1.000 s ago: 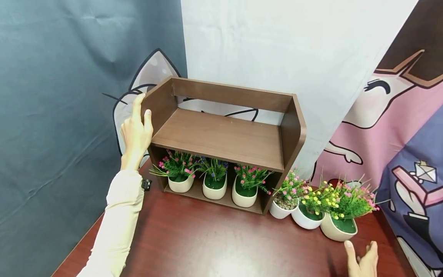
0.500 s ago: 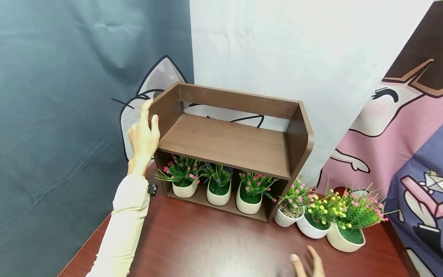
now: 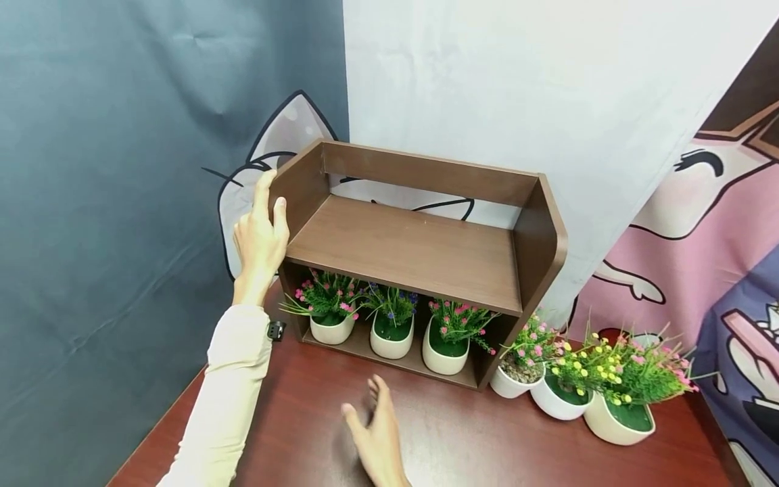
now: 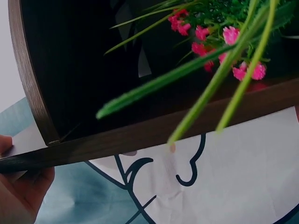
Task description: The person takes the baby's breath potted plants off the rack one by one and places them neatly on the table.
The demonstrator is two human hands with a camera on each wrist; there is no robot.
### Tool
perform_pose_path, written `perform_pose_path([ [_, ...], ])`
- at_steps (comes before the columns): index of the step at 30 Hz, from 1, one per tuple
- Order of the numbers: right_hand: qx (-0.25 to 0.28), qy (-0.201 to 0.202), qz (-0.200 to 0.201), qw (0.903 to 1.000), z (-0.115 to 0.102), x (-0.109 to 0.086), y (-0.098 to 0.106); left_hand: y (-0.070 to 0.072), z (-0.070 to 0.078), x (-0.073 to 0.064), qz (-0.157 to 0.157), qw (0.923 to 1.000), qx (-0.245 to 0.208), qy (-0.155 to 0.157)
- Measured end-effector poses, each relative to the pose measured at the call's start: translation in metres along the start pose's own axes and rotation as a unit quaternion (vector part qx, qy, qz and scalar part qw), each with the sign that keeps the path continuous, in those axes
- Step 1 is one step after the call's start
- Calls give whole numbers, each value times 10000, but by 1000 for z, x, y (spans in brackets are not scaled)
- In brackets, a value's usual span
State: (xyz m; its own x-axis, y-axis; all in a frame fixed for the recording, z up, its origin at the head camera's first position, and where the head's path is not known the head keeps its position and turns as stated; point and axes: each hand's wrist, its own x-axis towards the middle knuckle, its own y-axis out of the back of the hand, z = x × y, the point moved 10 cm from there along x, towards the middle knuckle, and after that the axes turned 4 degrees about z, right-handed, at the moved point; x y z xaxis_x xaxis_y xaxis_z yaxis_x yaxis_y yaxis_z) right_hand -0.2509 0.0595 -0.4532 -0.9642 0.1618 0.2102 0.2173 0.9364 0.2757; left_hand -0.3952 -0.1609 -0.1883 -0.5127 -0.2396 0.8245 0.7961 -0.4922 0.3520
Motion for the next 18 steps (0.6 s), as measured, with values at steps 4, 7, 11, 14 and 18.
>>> perform_pose_path([
  [4, 83, 27, 123, 9999, -6, 20, -30, -2, 4, -1, -10, 10000, -4, -5],
  [7, 58, 65, 260, 9996, -5, 30, -46, -4, 7, -2, -39, 10000, -6, -7],
  [11, -118, 23, 403, 9991, 1, 40, -63, -4, 10, -1, -26, 10000, -20, -45],
  [14, -194, -24, 609, 9979, 6, 47, -68, -4, 12, -2, -27, 10000, -11, -79],
  [18, -212, -167, 952, 9951, 14, 52, -73, -1, 12, -4, -113, 9998, 26, -135],
])
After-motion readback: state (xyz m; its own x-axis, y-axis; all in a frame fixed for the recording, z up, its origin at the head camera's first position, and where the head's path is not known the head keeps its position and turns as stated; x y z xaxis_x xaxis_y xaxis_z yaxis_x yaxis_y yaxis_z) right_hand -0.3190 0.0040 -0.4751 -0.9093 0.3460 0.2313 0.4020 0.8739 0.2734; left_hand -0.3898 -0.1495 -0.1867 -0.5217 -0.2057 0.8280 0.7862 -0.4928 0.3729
